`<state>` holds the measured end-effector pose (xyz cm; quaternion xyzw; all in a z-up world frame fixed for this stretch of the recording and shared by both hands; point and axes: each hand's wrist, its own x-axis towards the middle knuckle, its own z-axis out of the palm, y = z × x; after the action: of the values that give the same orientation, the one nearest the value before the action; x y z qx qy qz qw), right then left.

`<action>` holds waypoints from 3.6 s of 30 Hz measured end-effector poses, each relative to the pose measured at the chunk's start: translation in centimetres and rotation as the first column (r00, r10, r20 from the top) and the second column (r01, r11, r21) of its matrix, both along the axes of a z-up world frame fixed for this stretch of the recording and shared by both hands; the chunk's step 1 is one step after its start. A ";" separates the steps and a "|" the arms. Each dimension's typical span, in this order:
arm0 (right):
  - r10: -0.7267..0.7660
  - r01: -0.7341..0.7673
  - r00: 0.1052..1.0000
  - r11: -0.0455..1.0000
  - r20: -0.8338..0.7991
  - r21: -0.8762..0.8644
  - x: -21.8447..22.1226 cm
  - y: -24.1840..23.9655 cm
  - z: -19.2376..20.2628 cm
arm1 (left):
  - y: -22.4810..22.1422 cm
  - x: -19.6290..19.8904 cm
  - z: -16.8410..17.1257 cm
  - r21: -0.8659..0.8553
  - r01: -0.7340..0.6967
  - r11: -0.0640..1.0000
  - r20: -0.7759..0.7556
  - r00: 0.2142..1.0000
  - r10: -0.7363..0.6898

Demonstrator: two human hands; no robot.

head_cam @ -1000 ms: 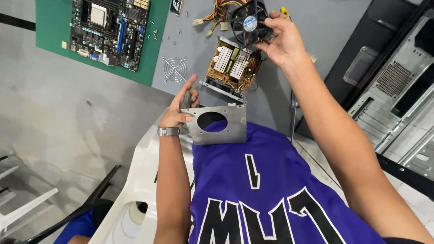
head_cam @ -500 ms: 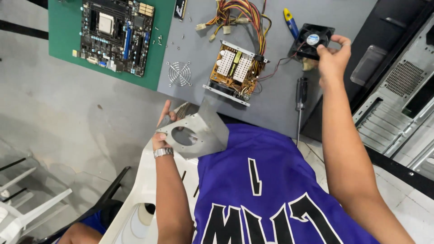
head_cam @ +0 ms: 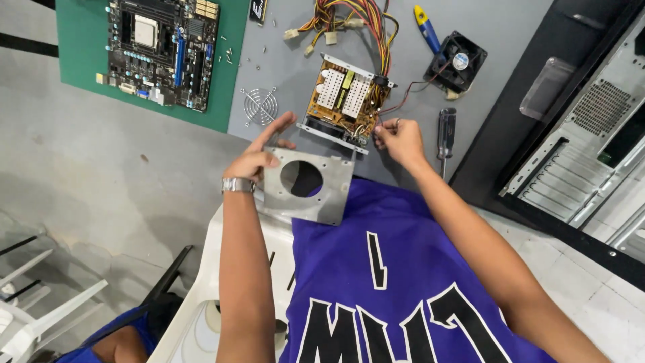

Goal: Reassembling a computer power supply unit by installing the internal fan and fastening the metal casing with a screwdriver.

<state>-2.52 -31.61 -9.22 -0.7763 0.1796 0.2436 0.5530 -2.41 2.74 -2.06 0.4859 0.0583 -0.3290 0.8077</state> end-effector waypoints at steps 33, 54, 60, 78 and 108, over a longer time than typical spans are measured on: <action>0.001 -0.009 0.992 0.998 -0.124 -0.058 3.8 -6.4 6.6 | 0.0 -1.3 1.1 0.262 0.024 0.965 -0.022 1.000 -0.019; -0.053 0.336 0.790 0.871 0.611 -0.358 7.6 -12.7 1.5 | -1.0 -4.7 5.4 0.198 -0.177 0.964 0.018 0.984 0.177; -0.071 0.136 0.757 0.989 0.649 -0.052 8.0 -8.9 10.3 | -3.3 -1.1 9.7 0.361 -0.084 0.929 0.204 0.979 0.009; 0.455 -0.561 0.692 0.827 0.561 0.021 13.4 2.0 15.7 | -8.2 2.7 15.9 0.503 -0.028 0.864 0.164 0.984 -0.064; 0.683 -0.428 0.714 0.602 -0.157 0.674 11.6 1.9 10.9 | -11.5 -0.3 11.5 0.824 0.154 0.545 -0.096 0.986 -0.134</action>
<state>9.09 -29.74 1.71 -0.5116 -0.0540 0.6029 0.6098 -2.76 -8.75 9.44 0.8077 0.1749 -0.3331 0.4539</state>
